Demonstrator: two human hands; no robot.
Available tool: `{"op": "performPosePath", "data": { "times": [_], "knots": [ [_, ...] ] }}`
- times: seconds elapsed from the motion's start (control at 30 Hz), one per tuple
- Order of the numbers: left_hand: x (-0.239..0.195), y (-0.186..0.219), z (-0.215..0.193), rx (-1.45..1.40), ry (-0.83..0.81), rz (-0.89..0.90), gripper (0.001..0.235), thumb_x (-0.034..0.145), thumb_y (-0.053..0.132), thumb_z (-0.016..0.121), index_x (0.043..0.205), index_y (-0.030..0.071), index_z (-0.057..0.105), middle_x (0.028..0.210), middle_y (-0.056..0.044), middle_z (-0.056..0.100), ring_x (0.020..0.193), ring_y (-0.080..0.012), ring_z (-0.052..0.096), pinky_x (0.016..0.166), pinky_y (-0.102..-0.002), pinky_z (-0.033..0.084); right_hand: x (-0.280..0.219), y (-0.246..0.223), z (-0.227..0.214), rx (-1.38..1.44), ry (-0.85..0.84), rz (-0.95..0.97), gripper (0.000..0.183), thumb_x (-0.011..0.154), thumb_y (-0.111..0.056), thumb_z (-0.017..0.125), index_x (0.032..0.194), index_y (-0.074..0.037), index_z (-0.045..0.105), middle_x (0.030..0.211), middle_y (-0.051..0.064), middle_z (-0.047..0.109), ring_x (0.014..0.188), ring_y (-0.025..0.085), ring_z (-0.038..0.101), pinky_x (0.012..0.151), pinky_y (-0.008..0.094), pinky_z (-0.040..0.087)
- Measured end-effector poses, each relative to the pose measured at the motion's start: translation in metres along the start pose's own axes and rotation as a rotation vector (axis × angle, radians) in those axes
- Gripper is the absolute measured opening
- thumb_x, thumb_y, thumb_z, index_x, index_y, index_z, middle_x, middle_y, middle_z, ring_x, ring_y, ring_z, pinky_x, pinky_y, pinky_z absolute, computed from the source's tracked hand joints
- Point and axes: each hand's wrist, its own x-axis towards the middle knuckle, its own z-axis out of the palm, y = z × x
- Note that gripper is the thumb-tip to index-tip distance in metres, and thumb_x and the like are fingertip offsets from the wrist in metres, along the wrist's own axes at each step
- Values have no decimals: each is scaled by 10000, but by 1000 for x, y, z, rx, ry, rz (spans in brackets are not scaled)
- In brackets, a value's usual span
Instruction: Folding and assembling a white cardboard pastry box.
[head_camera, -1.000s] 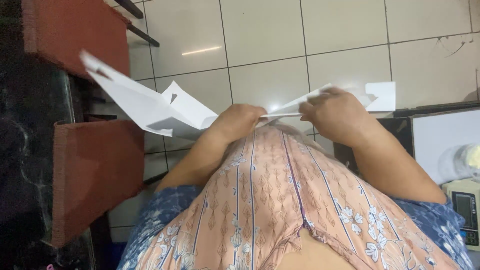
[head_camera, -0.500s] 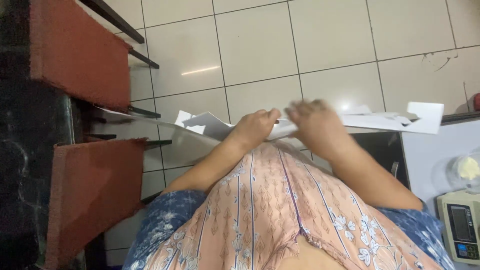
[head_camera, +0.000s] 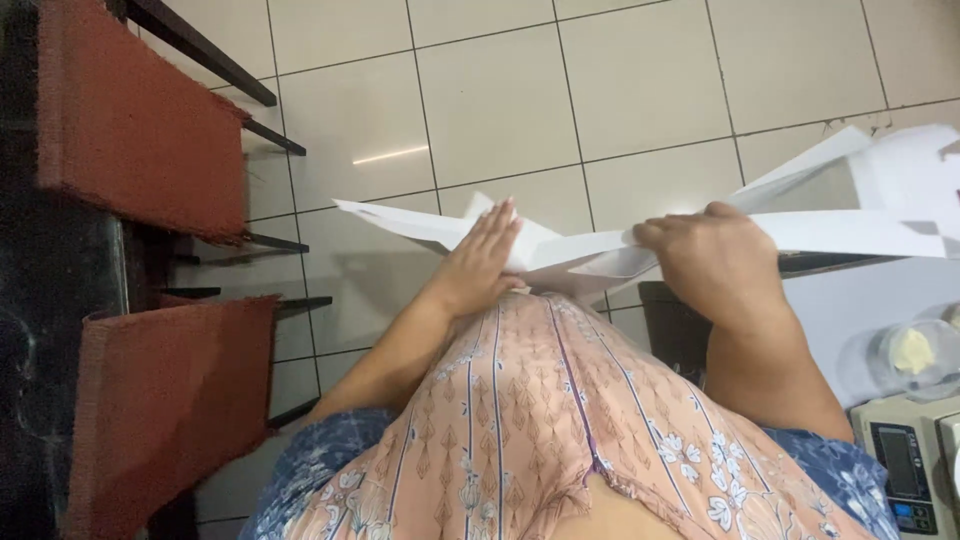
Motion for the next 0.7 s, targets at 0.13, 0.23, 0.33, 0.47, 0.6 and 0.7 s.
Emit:
{"op": "performPosePath", "data": {
  "times": [0.13, 0.23, 0.33, 0.47, 0.6, 0.7],
  "knots": [
    [12, 2, 16, -72, -128, -156, 655, 878, 276, 647, 1444, 13, 450, 1445, -278, 506, 1290, -403, 485, 1048, -452, 450, 7, 9, -7, -70, -113, 71, 270, 814, -97, 647, 974, -261, 790, 873, -73, 758, 688, 201, 679, 733, 306, 536],
    [11, -4, 41, -323, -176, -268, 551, 918, 15, 550, 1464, -9, 480, 1168, -113, 745, 1185, -322, 636, 1002, -413, 531, 3, 8, -6, -111, -187, 233, 302, 861, -113, 660, 1005, -330, 812, 834, -61, 751, 724, 217, 683, 679, 315, 531],
    [23, -5, 44, -261, -201, -306, 252, 898, 6, 595, 1116, 97, 682, 1000, -113, 743, 1004, -321, 714, 880, -420, 571, 1, 17, 9, -167, -289, 319, 210, 916, -215, 679, 1049, -326, 798, 827, -9, 745, 778, 242, 688, 671, 352, 554],
    [45, 18, 25, -275, 94, -148, 169, 944, 51, 619, 1095, 91, 685, 1022, -108, 722, 941, -318, 723, 818, -412, 573, 19, -3, 33, -89, 252, -119, 512, 785, -359, 614, 1239, -124, 584, 1173, 85, 759, 1043, 234, 744, 883, 430, 584],
    [62, 17, 46, -87, 271, -33, 199, 999, 106, 619, 1164, -3, 613, 1116, -140, 679, 1049, -291, 708, 888, -379, 573, 46, -14, 62, -21, -203, -81, 276, 945, -174, 701, 1217, -142, 672, 866, 62, 744, 787, 277, 728, 725, 402, 580],
    [80, 28, -11, 134, 445, -4, 200, 1035, 185, 606, 1133, 19, 552, 1152, -112, 668, 1118, -276, 685, 927, -379, 582, 64, 5, 35, 263, -114, 24, 319, 879, -203, 749, 1187, -150, 685, 813, 117, 744, 741, 338, 712, 652, 458, 547]
  ]
}}
